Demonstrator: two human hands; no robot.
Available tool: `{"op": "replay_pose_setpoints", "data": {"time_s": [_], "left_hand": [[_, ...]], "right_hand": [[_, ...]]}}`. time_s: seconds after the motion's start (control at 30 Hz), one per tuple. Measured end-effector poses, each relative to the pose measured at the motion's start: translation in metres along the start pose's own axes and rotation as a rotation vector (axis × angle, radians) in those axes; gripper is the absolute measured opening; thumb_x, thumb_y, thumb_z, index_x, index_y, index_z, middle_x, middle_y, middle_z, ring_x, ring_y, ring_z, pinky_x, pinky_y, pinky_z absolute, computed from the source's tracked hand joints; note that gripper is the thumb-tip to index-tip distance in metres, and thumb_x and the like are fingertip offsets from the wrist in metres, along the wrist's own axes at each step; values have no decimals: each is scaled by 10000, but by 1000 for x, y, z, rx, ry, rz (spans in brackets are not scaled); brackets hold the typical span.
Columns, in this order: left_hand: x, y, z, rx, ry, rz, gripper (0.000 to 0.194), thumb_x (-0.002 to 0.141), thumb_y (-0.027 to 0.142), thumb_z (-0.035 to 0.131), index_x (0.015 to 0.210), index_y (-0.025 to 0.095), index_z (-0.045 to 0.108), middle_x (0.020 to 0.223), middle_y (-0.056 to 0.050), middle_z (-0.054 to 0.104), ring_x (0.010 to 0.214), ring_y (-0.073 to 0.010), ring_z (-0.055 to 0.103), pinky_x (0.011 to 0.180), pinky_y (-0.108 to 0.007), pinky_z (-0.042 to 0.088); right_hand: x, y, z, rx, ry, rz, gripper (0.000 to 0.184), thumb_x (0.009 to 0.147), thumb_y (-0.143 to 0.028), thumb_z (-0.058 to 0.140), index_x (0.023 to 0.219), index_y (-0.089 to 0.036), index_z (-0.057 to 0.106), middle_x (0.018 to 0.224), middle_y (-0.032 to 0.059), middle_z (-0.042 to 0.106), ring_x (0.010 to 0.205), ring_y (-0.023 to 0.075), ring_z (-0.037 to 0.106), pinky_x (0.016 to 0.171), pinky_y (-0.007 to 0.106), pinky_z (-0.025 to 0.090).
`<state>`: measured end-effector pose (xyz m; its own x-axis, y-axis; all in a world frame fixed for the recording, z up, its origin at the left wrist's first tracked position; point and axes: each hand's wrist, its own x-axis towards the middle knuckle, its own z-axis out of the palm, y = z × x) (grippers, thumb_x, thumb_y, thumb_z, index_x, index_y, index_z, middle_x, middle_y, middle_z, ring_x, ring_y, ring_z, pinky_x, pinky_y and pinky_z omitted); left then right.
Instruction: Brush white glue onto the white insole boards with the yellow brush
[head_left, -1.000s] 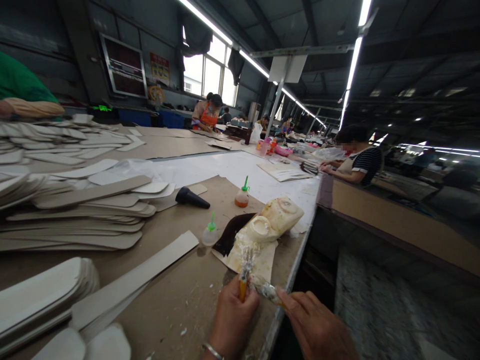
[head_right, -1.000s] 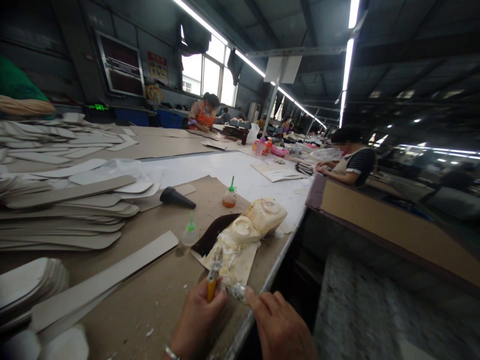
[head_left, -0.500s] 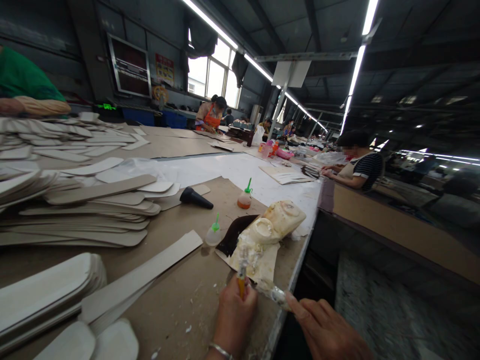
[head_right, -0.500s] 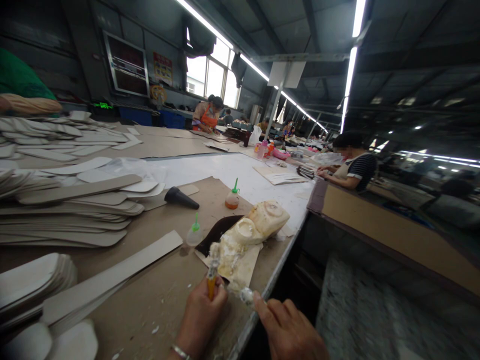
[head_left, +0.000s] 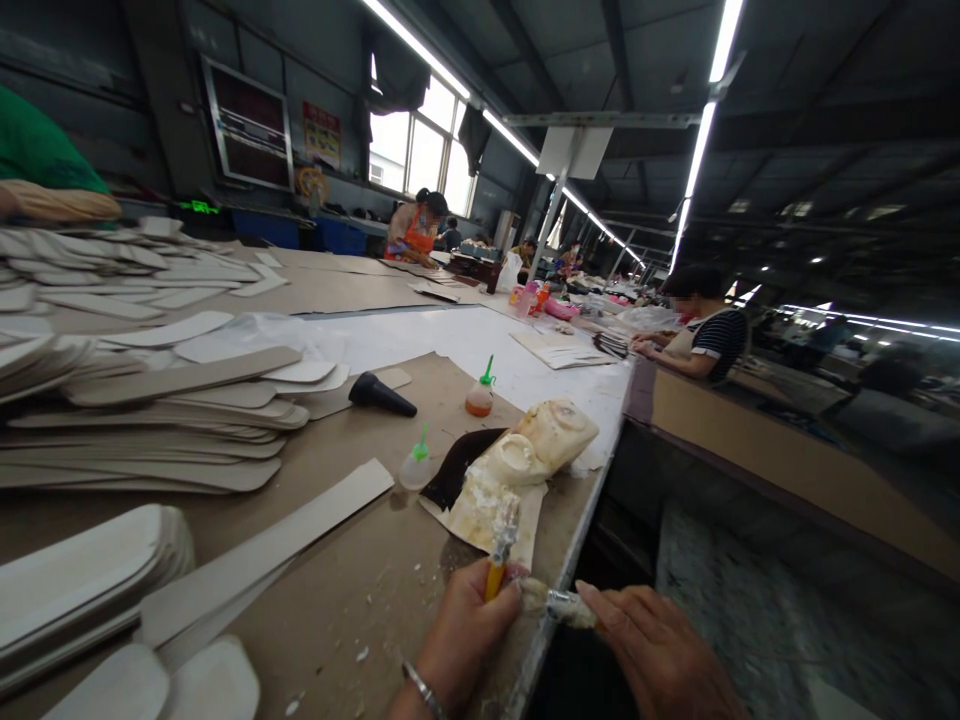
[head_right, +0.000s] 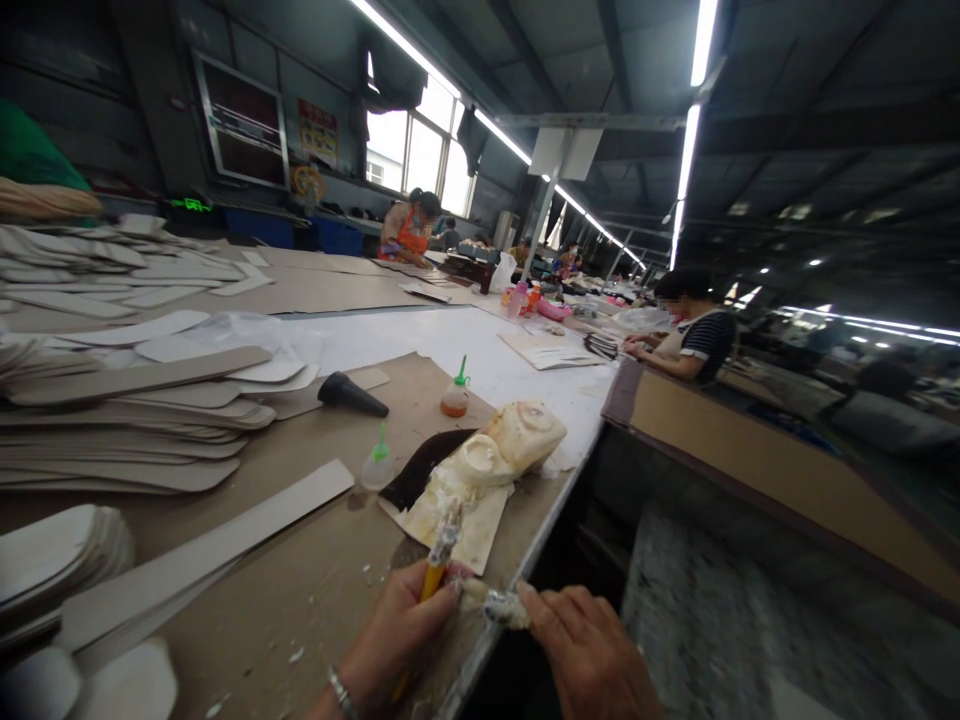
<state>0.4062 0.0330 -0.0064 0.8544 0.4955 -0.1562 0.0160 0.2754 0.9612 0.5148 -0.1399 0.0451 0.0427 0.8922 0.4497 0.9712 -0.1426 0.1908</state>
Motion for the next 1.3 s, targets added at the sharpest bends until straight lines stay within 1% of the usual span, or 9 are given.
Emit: {"op": "replay_pose_setpoints", "data": {"time_s": [0.1, 0.33, 0.6, 0.73, 0.93, 1.0, 1.13, 1.2, 1.3], "left_hand": [[2, -4, -2, 77, 18, 27, 283, 662, 387, 539, 720, 111, 565, 637, 5, 485, 628, -131, 408, 604, -254, 326], [2, -5, -3, 192, 42, 42, 198, 706, 335, 459, 652, 149, 502, 597, 26, 423, 586, -115, 347, 563, -244, 295], [3, -8, -1, 242, 122, 141, 130, 718, 273, 456, 657, 172, 512, 633, -15, 558, 609, -153, 470, 596, -254, 350], [3, -7, 0, 323, 204, 117, 165, 723, 304, 457, 658, 172, 531, 625, -28, 571, 602, -166, 492, 600, -267, 349], [4, -3, -4, 161, 272, 59, 215, 667, 380, 496, 593, 179, 476, 532, 42, 422, 528, -114, 378, 532, -234, 305], [5, -4, -4, 92, 241, 49, 244, 677, 404, 512, 639, 163, 511, 559, 40, 442, 545, -111, 392, 542, -229, 322], [2, -2, 1, -67, 46, 65, 287, 681, 370, 584, 830, 125, 595, 725, -8, 569, 687, -135, 476, 670, -238, 376], [1, -1, 2, -32, 7, 61, 263, 680, 365, 589, 784, 124, 595, 691, -2, 553, 661, -131, 451, 634, -234, 364], [0, 0, 2, 74, 36, 76, 245, 701, 378, 547, 675, 134, 559, 607, 18, 487, 596, -116, 390, 566, -225, 323]], "right_hand": [[3, 3, 3, -16, 45, 0, 349, 890, -98, 315, 1053, -178, 613, 859, 38, 683, 761, 150, 597, 671, 265, 462], [11, 7, 6, -16, 48, -16, 351, 910, -116, 302, 1056, -183, 614, 848, 33, 677, 742, 140, 583, 653, 266, 446], [10, 5, 12, -75, 16, -37, 351, 907, -115, 313, 1111, -179, 591, 886, 48, 675, 793, 145, 585, 697, 271, 444], [7, 8, 7, -108, 10, -45, 365, 910, -114, 296, 1107, -185, 595, 898, 45, 677, 818, 154, 587, 710, 280, 444], [-8, 20, 7, -70, 20, 76, 325, 939, -212, 303, 1108, -167, 577, 887, 56, 667, 793, 148, 593, 706, 281, 459], [-13, 22, 7, -55, 20, 96, 308, 933, -225, 335, 1136, -170, 559, 906, 59, 663, 805, 153, 594, 725, 293, 463], [-15, 19, 6, -32, 19, 52, 306, 922, -204, 358, 1155, -177, 554, 908, 55, 666, 793, 149, 598, 723, 288, 468], [-11, 17, 4, -38, 33, 40, 311, 918, -189, 353, 1146, -184, 565, 907, 52, 669, 792, 146, 600, 723, 282, 468], [-4, 14, 2, -60, 28, 14, 331, 915, -166, 334, 1136, -185, 579, 907, 49, 670, 804, 141, 601, 728, 278, 461]]}}
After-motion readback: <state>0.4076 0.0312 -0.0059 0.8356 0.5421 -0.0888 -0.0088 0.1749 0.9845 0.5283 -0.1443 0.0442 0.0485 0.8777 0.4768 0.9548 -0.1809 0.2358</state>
